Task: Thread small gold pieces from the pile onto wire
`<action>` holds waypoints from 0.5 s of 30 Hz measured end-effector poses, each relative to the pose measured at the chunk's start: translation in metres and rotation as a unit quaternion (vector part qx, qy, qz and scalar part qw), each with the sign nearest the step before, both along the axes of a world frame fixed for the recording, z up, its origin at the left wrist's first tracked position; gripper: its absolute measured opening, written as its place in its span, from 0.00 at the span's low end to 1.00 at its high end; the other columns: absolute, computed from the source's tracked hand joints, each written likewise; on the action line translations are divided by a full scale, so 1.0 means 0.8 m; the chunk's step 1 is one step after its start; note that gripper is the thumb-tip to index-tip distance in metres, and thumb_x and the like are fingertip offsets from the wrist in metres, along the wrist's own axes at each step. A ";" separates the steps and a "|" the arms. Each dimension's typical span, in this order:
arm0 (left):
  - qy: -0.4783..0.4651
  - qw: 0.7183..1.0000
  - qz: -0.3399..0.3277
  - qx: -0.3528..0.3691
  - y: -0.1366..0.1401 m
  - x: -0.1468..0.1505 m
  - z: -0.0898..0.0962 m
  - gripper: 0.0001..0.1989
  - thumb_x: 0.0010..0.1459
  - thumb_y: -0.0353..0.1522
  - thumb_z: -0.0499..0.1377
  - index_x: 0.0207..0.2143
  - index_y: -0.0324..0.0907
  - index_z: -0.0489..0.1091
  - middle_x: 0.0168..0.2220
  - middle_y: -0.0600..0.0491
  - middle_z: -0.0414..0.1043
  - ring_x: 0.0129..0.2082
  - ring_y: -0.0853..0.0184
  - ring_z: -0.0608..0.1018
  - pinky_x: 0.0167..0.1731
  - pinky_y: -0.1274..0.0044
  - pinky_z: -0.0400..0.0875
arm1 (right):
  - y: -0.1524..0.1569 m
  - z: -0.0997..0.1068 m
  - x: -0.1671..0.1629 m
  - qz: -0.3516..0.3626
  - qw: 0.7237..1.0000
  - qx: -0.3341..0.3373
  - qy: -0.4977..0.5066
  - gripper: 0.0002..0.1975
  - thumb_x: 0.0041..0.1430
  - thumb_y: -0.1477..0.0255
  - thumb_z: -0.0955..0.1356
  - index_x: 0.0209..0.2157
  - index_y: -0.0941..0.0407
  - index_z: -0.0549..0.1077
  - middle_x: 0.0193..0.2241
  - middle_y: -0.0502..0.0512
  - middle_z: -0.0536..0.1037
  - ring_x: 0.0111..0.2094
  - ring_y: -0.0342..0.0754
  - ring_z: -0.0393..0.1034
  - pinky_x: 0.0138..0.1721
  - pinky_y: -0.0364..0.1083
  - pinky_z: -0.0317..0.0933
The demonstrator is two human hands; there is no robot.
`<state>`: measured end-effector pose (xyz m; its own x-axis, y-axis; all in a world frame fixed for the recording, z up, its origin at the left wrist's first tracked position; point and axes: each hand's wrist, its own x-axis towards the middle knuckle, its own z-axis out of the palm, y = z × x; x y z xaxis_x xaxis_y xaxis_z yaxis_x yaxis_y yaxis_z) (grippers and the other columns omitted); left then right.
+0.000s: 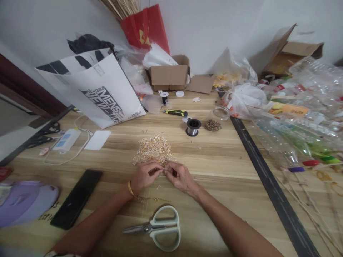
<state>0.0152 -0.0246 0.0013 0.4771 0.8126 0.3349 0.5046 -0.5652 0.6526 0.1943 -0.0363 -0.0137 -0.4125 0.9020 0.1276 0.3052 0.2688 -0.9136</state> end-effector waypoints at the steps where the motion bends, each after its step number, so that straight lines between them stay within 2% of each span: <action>1: 0.002 1.000 -0.001 -0.002 0.000 0.000 0.000 0.05 0.54 0.25 0.56 0.27 0.39 0.70 0.28 0.53 0.72 0.29 0.70 0.73 0.32 0.79 0.66 | 0.000 0.000 0.000 -0.001 1.000 -0.001 -0.001 0.07 0.58 0.70 0.63 0.29 0.58 0.67 0.19 0.46 0.63 0.21 0.39 0.55 0.22 0.39 0.49; 8: 0.002 1.000 -0.004 -0.011 0.000 0.000 -0.002 0.04 0.54 0.26 0.56 0.28 0.39 0.70 0.28 0.53 0.72 0.29 0.70 0.72 0.32 0.79 0.66 | 0.001 0.000 -0.001 -0.011 1.000 -0.009 0.009 0.09 0.58 0.68 0.63 0.28 0.58 0.66 0.18 0.45 0.60 0.21 0.39 0.53 0.21 0.39 0.48; 15: 0.001 1.000 -0.005 -0.012 0.001 0.000 -0.001 0.04 0.53 0.25 0.56 0.28 0.39 0.71 0.28 0.53 0.72 0.29 0.70 0.73 0.32 0.79 0.66 | 0.001 -0.001 -0.002 -0.013 0.998 -0.041 0.053 0.09 0.58 0.66 0.65 0.32 0.58 0.67 0.18 0.45 0.64 0.21 0.39 0.57 0.22 0.39 0.51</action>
<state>0.0148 -0.0240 0.0002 0.4858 0.8154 0.3148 0.4999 -0.5547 0.6651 0.1931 -0.0352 -0.0142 -0.3774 0.9212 0.0949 0.2114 0.1855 -0.9596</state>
